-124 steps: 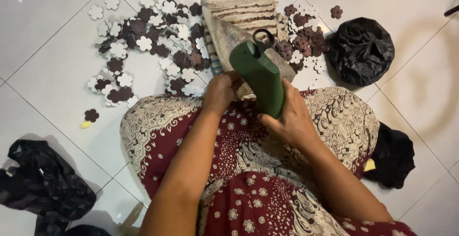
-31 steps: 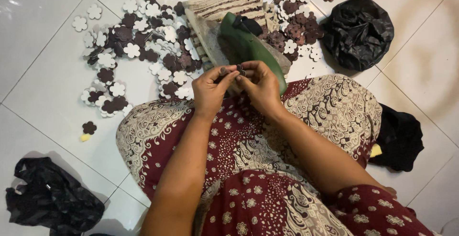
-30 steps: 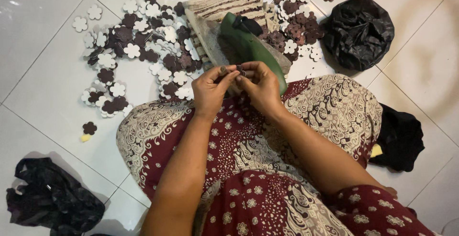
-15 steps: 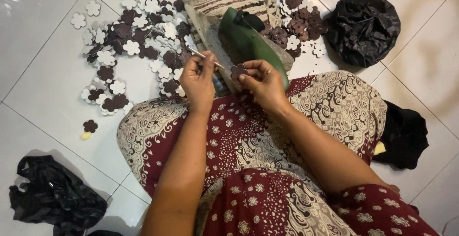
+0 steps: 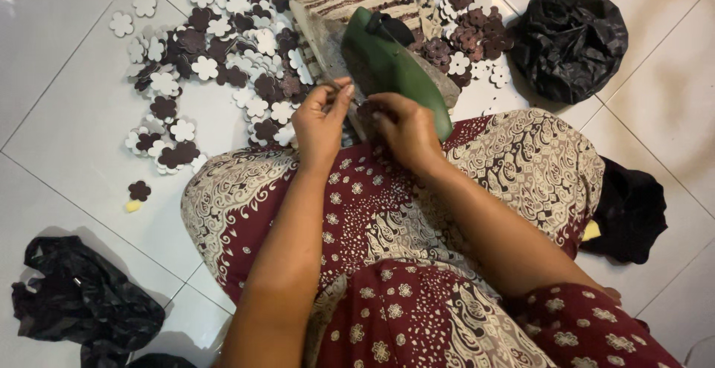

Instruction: The person sits on the floor and repeatedly rubs small flower-shaped craft pieces against a green handheld tool to smooth their edges. The person handles the pieces one at a time, alternating between white and brown items, and places them back on the floor after treatment.

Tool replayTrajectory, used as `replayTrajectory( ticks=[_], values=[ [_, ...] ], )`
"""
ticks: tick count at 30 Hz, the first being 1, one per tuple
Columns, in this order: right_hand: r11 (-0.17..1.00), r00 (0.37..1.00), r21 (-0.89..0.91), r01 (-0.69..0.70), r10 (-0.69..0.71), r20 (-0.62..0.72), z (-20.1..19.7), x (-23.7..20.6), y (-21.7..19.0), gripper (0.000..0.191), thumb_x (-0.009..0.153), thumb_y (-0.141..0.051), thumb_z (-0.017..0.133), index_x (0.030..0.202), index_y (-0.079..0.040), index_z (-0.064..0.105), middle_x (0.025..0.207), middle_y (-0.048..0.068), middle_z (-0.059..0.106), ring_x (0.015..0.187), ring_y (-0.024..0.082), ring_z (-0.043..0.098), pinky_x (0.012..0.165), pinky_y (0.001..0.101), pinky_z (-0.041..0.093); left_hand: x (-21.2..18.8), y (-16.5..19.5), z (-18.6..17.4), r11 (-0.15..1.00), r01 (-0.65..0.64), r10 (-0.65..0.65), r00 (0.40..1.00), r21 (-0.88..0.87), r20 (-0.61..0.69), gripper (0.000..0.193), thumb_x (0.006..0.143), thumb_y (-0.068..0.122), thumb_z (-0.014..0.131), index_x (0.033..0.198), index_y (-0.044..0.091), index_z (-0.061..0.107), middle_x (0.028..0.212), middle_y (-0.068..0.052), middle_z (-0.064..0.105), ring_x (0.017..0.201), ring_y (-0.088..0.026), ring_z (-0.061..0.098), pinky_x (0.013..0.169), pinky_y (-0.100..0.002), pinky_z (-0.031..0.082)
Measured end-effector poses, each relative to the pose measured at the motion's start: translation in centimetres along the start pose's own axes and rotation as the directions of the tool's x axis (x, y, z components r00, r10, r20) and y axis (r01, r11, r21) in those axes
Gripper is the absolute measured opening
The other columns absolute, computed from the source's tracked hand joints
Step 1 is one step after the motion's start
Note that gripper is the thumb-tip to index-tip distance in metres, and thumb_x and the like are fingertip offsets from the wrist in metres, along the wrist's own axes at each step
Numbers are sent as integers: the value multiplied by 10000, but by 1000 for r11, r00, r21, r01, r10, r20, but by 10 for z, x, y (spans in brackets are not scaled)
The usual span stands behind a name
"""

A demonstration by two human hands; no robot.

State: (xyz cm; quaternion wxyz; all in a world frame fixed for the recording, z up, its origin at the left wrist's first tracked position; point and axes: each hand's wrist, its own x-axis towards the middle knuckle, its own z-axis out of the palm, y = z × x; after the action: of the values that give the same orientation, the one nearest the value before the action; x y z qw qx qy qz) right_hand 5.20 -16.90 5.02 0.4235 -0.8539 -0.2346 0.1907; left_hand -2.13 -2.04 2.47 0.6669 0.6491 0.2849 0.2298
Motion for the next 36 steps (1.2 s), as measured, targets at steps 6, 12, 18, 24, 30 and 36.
replayTrajectory(
  ticks=[6,12,18,24,30,36],
  values=[
    [910,913,-216,354,-386,-133,-5,-4,-5,346,998,-49,681,1342,-77,658,1272,162,723,1127,313,741,983,380,594,-1,-2,3,993,-16,10,999,115,52,174,965,157,750,1113,67,768,971,10,777,793,-11,660,699,-192,550],
    [929,914,-329,168,-272,-301,-45,9,7,489,878,-181,796,1299,19,645,1175,274,682,1071,428,669,907,465,545,0,-9,6,986,31,-50,992,166,113,180,958,162,757,1107,61,765,875,-1,771,735,-30,658,671,-217,542],
    [984,992,-123,-126,123,-31,-59,23,16,551,910,-350,764,1320,-3,642,1207,232,707,1107,339,701,944,427,546,0,-17,6,979,-71,44,989,190,139,160,966,155,757,1089,52,760,932,-12,788,783,-34,685,717,-229,569],
    [983,995,-163,-82,73,-64,-57,22,14,543,910,-344,785,1313,-3,656,1207,253,695,1107,381,676,950,449,525,1,-17,7,969,-18,-13,992,247,123,159,950,161,762,1081,72,768,859,-5,777,716,-28,661,652,-220,545],
    [984,993,-143,-110,104,-47,-58,22,9,548,906,-354,777,1317,-12,654,1216,244,700,1112,375,688,952,456,534,-1,-12,6,956,-3,-38,990,293,134,149,960,161,767,1075,68,778,798,-38,755,687,-38,627,620,-232,515],
    [923,978,-332,-196,209,4,-50,19,9,657,958,-449,744,1472,-85,555,1317,193,640,1197,337,611,1036,474,497,-3,-18,8,847,-279,172,949,453,264,143,959,201,759,1066,108,781,967,-48,792,802,-125,753,700,-296,603]
  ],
)
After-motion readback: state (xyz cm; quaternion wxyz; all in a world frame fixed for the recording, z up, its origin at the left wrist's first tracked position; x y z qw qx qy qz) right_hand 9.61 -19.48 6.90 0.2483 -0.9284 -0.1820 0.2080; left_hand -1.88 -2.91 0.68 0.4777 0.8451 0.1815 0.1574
